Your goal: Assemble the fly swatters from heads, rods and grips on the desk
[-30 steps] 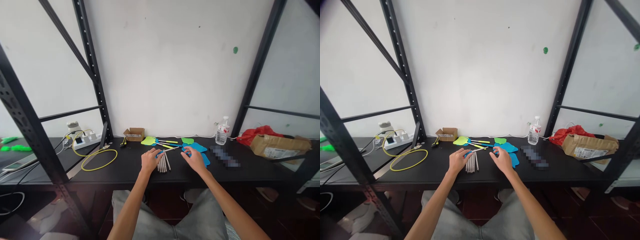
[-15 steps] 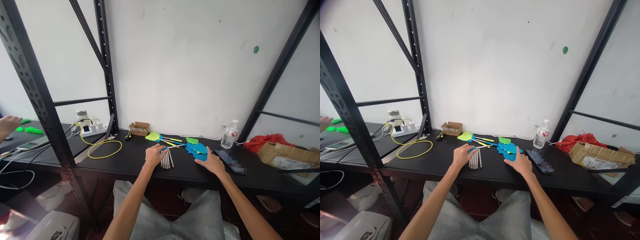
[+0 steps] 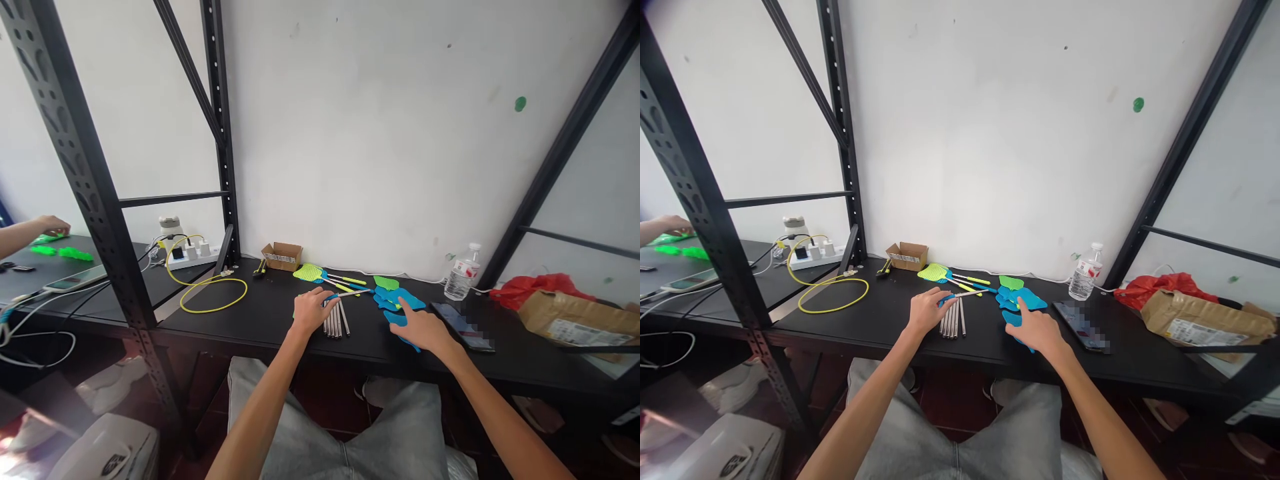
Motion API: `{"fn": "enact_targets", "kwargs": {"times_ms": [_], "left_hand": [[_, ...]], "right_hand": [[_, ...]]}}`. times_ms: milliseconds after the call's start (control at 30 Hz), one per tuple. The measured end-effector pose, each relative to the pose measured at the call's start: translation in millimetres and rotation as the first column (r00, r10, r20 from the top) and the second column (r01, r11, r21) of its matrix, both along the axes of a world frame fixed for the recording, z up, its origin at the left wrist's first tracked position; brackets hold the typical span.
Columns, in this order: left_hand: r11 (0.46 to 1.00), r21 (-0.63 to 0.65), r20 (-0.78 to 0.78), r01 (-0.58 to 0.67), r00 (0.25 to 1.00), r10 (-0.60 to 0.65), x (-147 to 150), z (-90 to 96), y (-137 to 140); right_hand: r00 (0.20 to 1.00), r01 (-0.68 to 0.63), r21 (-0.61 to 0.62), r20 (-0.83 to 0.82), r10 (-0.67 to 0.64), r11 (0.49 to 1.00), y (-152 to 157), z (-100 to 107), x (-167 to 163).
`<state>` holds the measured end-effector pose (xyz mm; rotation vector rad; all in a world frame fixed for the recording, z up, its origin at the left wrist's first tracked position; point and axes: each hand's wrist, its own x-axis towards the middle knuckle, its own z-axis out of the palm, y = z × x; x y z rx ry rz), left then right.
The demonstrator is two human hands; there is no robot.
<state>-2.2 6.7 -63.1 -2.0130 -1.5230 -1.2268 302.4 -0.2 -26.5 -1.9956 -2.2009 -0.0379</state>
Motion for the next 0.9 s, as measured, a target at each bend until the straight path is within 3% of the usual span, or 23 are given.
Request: {"fn": "enact_targets", "kwargs": {"times_ms": [133,300,500,767,900], "left_hand": [[1.000,0.006,0.012,0.003,1.000,-0.003,-0.1,-0.3,-0.4],[1.000,0.003,0.028,0.007,1.000,-0.007,-0.3,0.2,-1.0],[1.000,0.001,0.043,0.011,0.999,-0.011,-0.3,-0.1,-0.3],[1.000,0.005,0.046,0.003,0.999,-0.003,0.2,0.4,-0.5],[1.000,0.003,0.057,0.001,0.998,-0.001,-0.1,1.4,-1.5]], "right_hand": [[0.995,-0.092,0.027,0.051,0.090,0.995,-5.8,0.1,-21.4],[0.966,-0.139,-0.058,0.214,0.148,0.989,-12.2,0.8,-54.1],[0.957,-0.179,-0.095,0.214,0.196,0.979,-11.9,4.1,-79.3],[0.966,-0.209,0.097,0.174,0.190,0.973,1.5,0.6,-83.0],[0.979,-0.202,0.166,0.062,0.194,0.965,7.5,0.1,-82.3]]}}
